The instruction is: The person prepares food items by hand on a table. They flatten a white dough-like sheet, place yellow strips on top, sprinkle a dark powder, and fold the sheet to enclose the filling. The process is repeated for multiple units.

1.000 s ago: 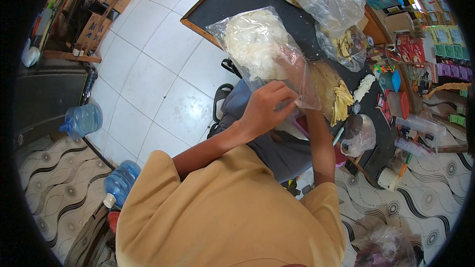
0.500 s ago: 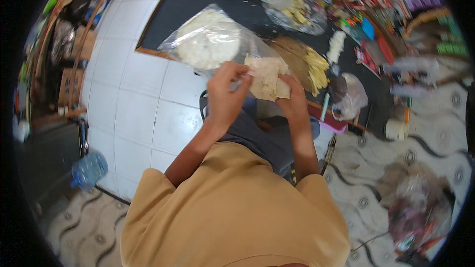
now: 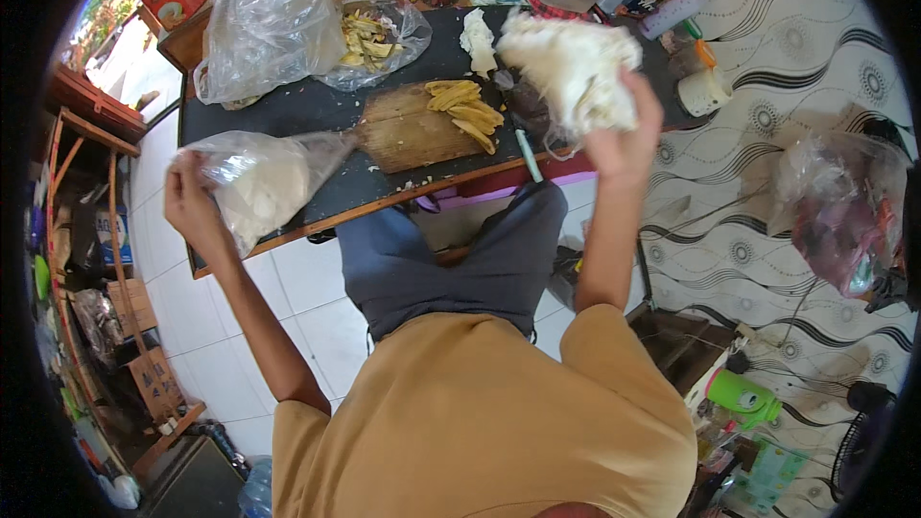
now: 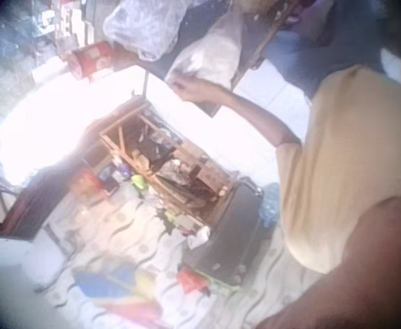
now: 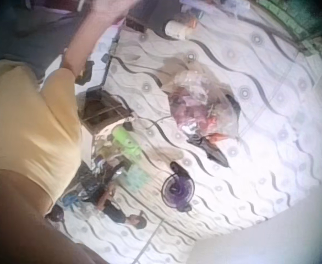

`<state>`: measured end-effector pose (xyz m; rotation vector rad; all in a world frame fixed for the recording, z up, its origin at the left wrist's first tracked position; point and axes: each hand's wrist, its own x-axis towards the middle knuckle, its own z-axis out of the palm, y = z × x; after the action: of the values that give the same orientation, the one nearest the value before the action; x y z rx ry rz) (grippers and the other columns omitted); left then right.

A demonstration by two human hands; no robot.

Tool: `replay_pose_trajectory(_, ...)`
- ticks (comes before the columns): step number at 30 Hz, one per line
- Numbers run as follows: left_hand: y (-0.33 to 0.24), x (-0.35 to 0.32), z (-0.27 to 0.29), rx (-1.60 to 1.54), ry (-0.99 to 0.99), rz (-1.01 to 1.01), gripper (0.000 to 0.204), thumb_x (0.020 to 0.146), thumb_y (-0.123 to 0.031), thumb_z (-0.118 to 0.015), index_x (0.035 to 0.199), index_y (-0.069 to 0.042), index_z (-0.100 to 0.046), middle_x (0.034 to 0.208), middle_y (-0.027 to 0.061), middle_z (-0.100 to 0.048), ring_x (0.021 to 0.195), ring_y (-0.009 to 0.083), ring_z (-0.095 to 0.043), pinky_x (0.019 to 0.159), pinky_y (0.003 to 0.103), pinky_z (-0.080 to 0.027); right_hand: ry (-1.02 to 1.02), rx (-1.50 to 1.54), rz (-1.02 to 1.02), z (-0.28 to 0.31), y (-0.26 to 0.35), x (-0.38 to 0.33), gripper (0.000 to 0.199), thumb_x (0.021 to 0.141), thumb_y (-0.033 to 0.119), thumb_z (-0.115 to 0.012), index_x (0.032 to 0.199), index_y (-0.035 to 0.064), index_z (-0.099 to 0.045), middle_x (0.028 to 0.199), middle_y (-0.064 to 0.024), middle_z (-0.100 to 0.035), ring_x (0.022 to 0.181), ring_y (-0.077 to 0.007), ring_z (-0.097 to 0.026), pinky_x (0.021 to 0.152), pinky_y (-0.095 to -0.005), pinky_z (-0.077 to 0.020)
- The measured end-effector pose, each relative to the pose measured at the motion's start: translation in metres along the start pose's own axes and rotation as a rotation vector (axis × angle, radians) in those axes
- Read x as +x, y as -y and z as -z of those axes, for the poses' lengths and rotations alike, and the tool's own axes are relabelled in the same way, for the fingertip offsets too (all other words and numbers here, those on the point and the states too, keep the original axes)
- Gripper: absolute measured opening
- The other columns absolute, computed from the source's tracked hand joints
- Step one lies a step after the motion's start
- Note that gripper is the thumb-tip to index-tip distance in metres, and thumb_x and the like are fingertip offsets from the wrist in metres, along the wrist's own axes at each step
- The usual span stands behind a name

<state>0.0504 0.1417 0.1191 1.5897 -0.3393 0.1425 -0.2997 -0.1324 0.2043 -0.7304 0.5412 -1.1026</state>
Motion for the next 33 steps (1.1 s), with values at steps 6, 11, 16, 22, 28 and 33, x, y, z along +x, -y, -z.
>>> replay_pose_trajectory(6,-0.007,0.147,0.052,0.040,-0.040,-0.013,0.027,0.099,-0.025,-0.059,0.108,-0.002,-0.070,0.094,0.0016,-0.067,0.081,0.0085,-0.060,0.067,0.023,-0.046,0.108,0.085,0.076,0.026,0.031,0.029,0.031,0.090,0.011,-0.062,0.118,-0.0039,-0.060,0.118,-0.0171,-0.065,0.110,-0.0311,-0.063,0.097,-0.0449,-0.0500)
replay_pose_trajectory(11,-0.044,0.215,0.075,0.151,-0.109,-0.094,0.031,0.100,-0.025,-0.058,0.114,-0.001,-0.070,0.102,0.0044,-0.070,0.090,0.0120,-0.064,0.072,0.025,-0.048,0.044,0.033,-0.044,0.032,-0.006,0.027,0.036,0.093,0.013,-0.059,0.124,-0.0059,-0.056,0.126,-0.0191,-0.062,0.117,-0.0310,-0.060,0.104,-0.0440,-0.0460)
replay_pose_trajectory(16,-0.041,0.253,0.086,0.229,-0.031,-0.304,0.028,0.099,-0.022,-0.054,0.105,-0.001,-0.072,0.096,0.0047,-0.070,0.084,0.0140,-0.063,0.071,0.027,-0.049,0.213,0.062,-0.221,0.035,-0.055,0.042,0.036,0.093,0.019,-0.061,0.122,-0.0018,-0.059,0.120,-0.0127,-0.066,0.110,-0.0250,-0.064,0.097,-0.0389,-0.0495)
replay_pose_trajectory(22,0.012,0.134,0.055,0.263,0.176,-0.276,0.024,0.102,-0.015,-0.052,0.104,0.004,-0.067,0.098,0.0092,-0.068,0.090,0.0160,-0.066,0.079,0.030,-0.056,0.201,-0.099,-0.249,0.053,-0.143,0.079,0.042,0.084,0.003,-0.065,0.125,0.0038,-0.060,0.121,-0.0106,-0.065,0.110,-0.0260,-0.063,0.098,-0.0394,-0.0490)
replay_pose_trajectory(28,0.063,-0.031,0.007,0.254,0.083,-0.067,0.029,0.102,-0.023,-0.055,0.098,0.001,-0.070,0.088,0.0060,-0.069,0.083,0.0132,-0.061,0.077,0.029,-0.049,0.269,-0.123,-0.249,0.087,-0.226,0.090,0.035,0.087,0.005,-0.061,0.121,0.0024,-0.060,0.117,-0.0099,-0.065,0.108,-0.0237,-0.064,0.095,-0.0359,-0.0508)
replay_pose_trajectory(33,0.069,-0.132,-0.035,0.192,0.274,0.078,0.024,0.100,-0.020,-0.058,0.102,0.002,-0.066,0.087,0.0090,-0.065,0.080,0.0147,-0.058,0.071,0.030,-0.047,0.138,0.252,-0.603,0.068,-0.220,0.075,0.064,0.068,-0.018,-0.064,0.128,0.0030,-0.058,0.129,-0.0127,-0.060,0.121,-0.0280,-0.058,0.105,-0.0322,-0.0431)
